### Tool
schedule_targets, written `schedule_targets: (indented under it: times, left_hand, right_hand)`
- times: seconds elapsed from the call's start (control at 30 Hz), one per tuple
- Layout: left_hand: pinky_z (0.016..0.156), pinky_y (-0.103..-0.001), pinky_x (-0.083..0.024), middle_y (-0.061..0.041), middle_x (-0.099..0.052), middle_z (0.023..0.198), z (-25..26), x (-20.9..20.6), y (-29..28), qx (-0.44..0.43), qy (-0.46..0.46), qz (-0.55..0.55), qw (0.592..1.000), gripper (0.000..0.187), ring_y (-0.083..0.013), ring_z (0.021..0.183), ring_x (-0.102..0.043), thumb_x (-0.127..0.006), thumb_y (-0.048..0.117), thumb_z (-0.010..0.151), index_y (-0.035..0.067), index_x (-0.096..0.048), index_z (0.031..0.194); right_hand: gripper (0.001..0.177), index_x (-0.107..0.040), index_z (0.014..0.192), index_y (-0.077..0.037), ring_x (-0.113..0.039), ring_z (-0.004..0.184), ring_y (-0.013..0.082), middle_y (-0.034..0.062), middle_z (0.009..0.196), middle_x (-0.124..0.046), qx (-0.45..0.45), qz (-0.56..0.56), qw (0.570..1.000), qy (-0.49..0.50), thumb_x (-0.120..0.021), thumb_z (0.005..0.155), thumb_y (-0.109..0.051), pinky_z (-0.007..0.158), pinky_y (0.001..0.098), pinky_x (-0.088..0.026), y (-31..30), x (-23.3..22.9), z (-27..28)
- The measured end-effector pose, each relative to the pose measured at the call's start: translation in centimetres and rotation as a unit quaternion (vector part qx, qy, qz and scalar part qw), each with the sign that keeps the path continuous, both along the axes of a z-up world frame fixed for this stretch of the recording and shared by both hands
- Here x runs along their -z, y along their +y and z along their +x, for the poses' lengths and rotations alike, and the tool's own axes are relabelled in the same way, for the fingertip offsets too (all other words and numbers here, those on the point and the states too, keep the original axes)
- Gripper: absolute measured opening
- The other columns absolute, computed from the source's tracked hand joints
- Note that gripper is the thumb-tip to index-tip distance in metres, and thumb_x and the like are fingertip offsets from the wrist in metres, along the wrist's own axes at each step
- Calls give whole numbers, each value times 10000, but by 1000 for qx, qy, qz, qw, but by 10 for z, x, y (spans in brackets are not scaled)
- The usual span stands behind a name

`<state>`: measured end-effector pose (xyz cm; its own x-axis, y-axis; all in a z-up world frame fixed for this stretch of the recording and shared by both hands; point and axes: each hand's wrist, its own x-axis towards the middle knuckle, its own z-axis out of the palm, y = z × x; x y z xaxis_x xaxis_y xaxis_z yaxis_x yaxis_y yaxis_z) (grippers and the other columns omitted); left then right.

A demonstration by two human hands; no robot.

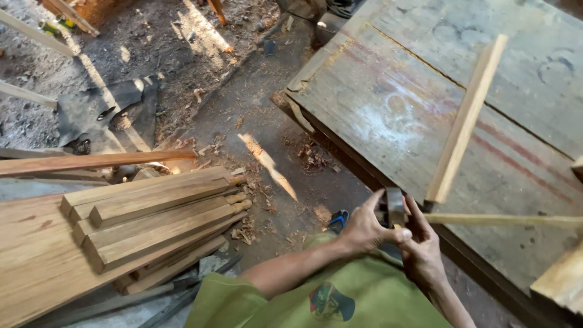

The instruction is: Measuring and marking wooden strips using a square and marking gauge

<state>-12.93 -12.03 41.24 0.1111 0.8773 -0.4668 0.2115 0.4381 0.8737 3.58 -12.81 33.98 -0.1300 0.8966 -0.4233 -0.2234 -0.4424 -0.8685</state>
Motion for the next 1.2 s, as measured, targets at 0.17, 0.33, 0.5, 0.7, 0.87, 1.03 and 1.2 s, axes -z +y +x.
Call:
schedule_targets:
  times: [0.17,0.33,0.5,0.7,0.87,1.03,1.2]
  left_hand:
    - [960,-442,-582,-213,-679,1240,8,33,-13,-93,-58,3,994,1197,-362,1137,-674,-894,546,465,229,-462,1535]
    - [1119,-598,-404,-443,-372,1457,7,-43,-22,-79,-130,-54,987,1281,-572,1348,-396,-778,194,577,273,-77,1645]
    - [1145,-748,-254,-354,-235,1594,21,-3,-25,-139,-24,81,987,707,-544,1466,-266,-453,402,1020,68,-191,1585]
    - [1129,-531,-266,-288,-109,1497,65,84,-25,-137,5,104,985,1062,-501,1359,-183,-897,17,606,89,-313,1491]
    - [936,-486,-339,-262,-241,1214,70,119,-30,-210,130,159,956,668,-492,1114,-315,-780,123,734,77,-400,1281]
    - [743,-442,-411,-237,-372,930,71,144,-21,-267,240,221,907,321,-484,868,-448,-664,229,861,64,-486,1071]
    - [550,-397,-484,-213,-504,647,60,171,-6,-306,334,276,848,313,-476,623,-580,-548,336,989,51,-572,861]
  right_hand:
    - [930,-453,1550,-79,-477,1356,221,151,1575,-481,2,63,996,66,-749,668,-50,977,375,-473,-9,-9,-4]
    - [966,-420,1558,-57,-584,1249,209,154,1559,-485,-17,55,979,197,-784,664,-95,878,284,-535,-10,-33,27]
    - [979,-327,1583,-52,-632,1211,312,206,1501,-518,-23,-48,905,423,-797,732,-166,919,400,-490,-18,-58,68]
    - [1047,-268,1617,-136,-536,1345,398,222,1465,-553,-88,-258,692,668,-875,778,-299,1139,654,-329,6,-88,91]
    - [976,-471,1512,-115,-539,1324,424,204,1429,-581,-121,-347,638,677,-818,728,-580,1131,700,-311,24,-57,91]
    - [901,-523,1454,-97,-569,1294,430,224,1408,-597,-166,-330,638,676,-699,808,-698,1114,696,-338,54,-62,86]
    - [988,-513,1404,-142,-547,1285,512,233,1347,-611,-229,-295,707,601,-579,728,-858,1061,720,-395,80,-20,105]
